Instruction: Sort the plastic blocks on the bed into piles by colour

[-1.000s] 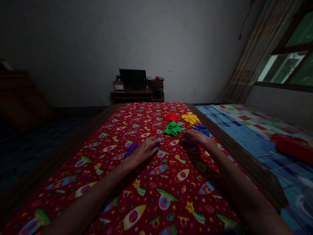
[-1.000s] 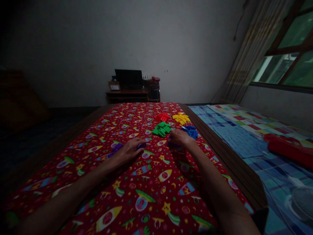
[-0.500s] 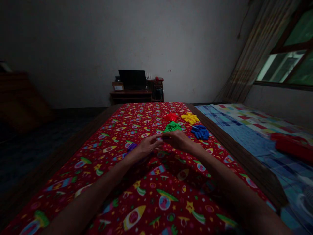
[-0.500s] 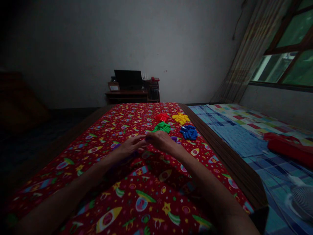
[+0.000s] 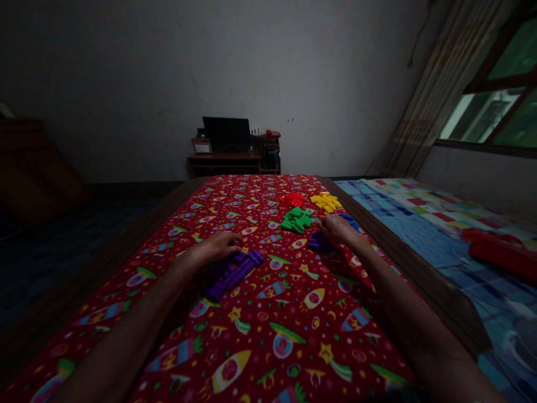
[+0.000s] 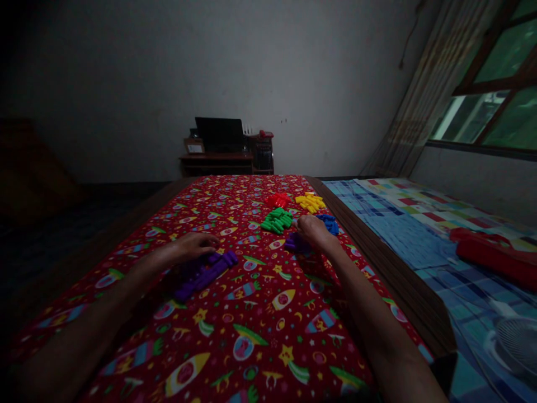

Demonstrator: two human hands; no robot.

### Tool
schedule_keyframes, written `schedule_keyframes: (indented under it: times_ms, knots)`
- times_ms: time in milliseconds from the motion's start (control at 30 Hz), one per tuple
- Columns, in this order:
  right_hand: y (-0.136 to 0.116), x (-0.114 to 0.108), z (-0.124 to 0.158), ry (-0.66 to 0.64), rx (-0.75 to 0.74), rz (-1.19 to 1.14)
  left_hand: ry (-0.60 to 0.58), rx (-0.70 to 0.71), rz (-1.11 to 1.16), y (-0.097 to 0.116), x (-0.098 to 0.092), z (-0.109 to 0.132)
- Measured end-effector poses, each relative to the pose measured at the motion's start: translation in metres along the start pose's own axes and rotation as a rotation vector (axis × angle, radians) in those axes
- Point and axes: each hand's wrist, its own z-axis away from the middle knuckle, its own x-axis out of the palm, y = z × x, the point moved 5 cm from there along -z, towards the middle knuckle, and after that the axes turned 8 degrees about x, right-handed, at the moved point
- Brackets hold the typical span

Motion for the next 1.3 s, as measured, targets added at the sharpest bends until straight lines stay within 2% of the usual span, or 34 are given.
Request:
schedule_keyframes:
  times_ms: [167,200,267,333,400,500,600,667,733,833,933,1033,1133,1300]
  knots:
    - [0.000,-0.016,0.003,0.100,0.020,-0.038,-0.005,-0.011,0.057,-0.005,-0.012,0.007]
    - [-0.002,-0.019,0.003,0.129,0.009,-0.053,0.020,-0.031,0.060,-0.005,-0.015,0.008]
    - [-0.010,-0.023,0.007,0.184,-0.049,-0.112,0.144,-0.073,0.105,-0.002,-0.023,0.008]
    - [-0.027,-0.026,0.014,0.212,-0.177,-0.226,0.316,-0.063,0.259,0.010,-0.027,0.006]
    - [-0.052,-0.025,0.026,0.207,-0.362,-0.391,0.430,0.011,0.499,0.030,-0.024,0.002]
    - [-0.088,-0.021,0.044,0.166,-0.598,-0.609,0.435,0.138,0.789,0.064,-0.009,-0.005]
    - [-0.100,-0.020,0.047,0.126,-0.651,-0.654,0.368,0.213,0.889,0.085,0.003,-0.009]
    - [-0.086,-0.025,0.040,0.130,-0.598,-0.621,0.339,0.229,0.810,0.087,0.003,-0.007]
    - [-0.056,-0.030,0.028,0.106,-0.500,-0.542,0.307,0.240,0.575,0.080,0.000,-0.002]
    - [-0.004,-0.026,0.009,-0.078,-0.337,-0.343,0.239,0.222,0.153,0.063,-0.004,0.005]
    - [0.033,-0.014,-0.001,-0.249,-0.193,-0.187,0.119,0.169,-0.021,0.049,0.001,0.009]
    - [0.039,-0.004,-0.002,-0.306,-0.112,-0.084,-0.011,0.184,-0.025,0.050,0.009,0.009]
    - [0.030,-0.001,0.000,-0.295,-0.094,-0.009,-0.014,0.197,0.001,0.059,0.011,0.008]
    - [0.025,-0.011,0.004,-0.214,-0.061,0.040,-0.007,0.208,0.042,0.065,0.013,0.006]
